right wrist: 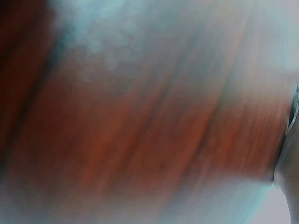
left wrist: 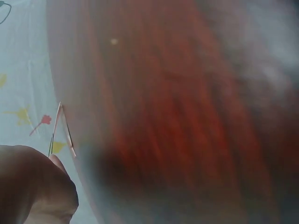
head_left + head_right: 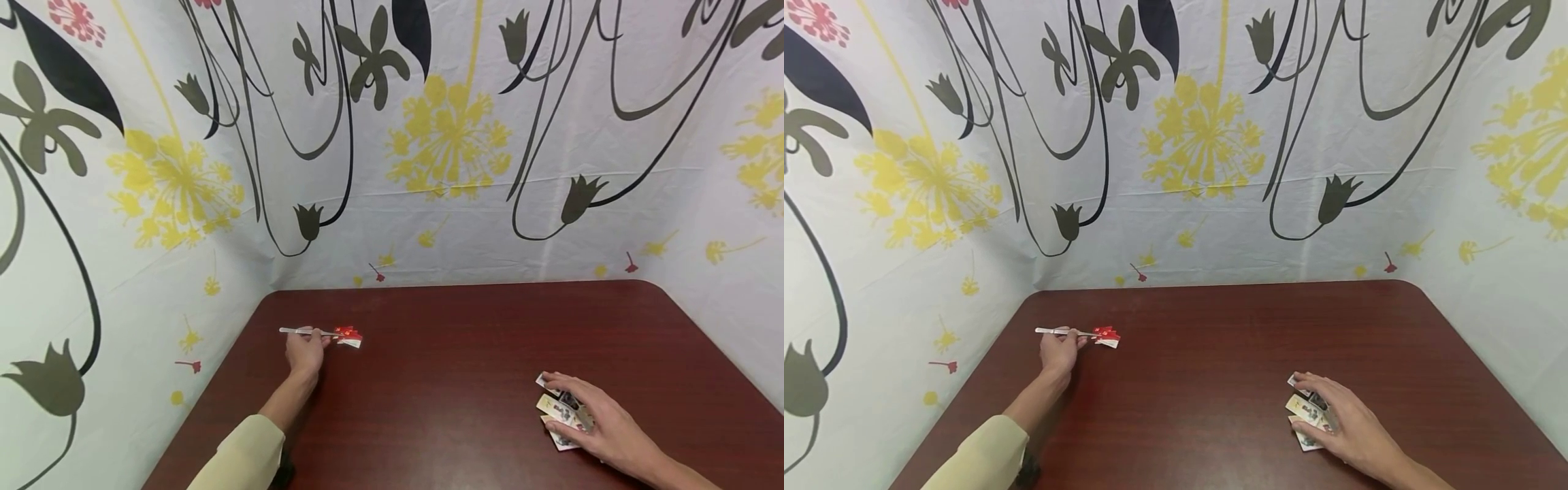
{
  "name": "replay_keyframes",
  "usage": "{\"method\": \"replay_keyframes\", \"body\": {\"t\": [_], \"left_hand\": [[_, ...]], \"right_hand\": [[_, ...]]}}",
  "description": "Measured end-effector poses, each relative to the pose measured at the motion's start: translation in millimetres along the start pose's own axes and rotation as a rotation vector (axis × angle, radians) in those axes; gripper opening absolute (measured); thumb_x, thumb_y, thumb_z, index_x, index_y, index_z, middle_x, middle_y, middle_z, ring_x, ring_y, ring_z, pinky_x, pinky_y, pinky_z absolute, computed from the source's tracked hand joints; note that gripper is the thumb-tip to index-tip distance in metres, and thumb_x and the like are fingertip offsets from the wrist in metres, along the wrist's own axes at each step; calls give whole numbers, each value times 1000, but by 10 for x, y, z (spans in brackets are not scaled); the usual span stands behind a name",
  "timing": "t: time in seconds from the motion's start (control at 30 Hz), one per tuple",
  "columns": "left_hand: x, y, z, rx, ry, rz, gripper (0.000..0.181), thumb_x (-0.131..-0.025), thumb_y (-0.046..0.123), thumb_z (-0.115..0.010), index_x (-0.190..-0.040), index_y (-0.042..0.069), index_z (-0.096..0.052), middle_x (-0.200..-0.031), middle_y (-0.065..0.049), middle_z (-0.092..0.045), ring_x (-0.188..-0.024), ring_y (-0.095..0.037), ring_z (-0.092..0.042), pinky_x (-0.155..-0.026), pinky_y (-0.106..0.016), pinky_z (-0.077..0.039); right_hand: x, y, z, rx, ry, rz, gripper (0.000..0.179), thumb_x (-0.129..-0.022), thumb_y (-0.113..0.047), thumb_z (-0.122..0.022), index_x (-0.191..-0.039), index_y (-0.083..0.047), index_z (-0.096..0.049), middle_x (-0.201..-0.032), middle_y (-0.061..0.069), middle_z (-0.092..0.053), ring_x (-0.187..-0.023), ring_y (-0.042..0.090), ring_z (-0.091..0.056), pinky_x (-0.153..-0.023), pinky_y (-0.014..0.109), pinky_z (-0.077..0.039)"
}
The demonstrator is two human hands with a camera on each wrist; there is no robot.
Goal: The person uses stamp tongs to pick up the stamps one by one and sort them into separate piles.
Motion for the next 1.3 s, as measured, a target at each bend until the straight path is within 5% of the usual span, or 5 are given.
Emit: {"method": "replay_keyframes", "body": {"t": [0.47, 1.3], "left_hand": [[49, -43, 50, -85, 16, -12, 23, -106, 9, -59, -123, -5, -55, -97, -18, -73, -79, -19, -78, -64, -9, -54], [92, -45, 108, -191, -3, -34, 27, -106, 14, -59, -126, -4, -56, -94, -14, -77, -82, -24, -77, -75, -26, -55]], "right_hand": [[24, 48, -25, 22, -35, -85, 63, -81, -23, -95, -137, -19, -67, -146, 3, -64, -142, -5, -44, -106, -2, -25], [19, 8, -17, 35, -32, -56, 65, -81, -23, -95, -139, -20, -66, -146, 4, -64, -139, -4, -47, -104, -1, -27]]}}
Point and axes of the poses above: each hand's wrist, its own x-axis away from the middle knuckle, its own z-axis out of the back of the hand, y = z × x, the point moved 6 cm from there along -x, towards the middle knuckle
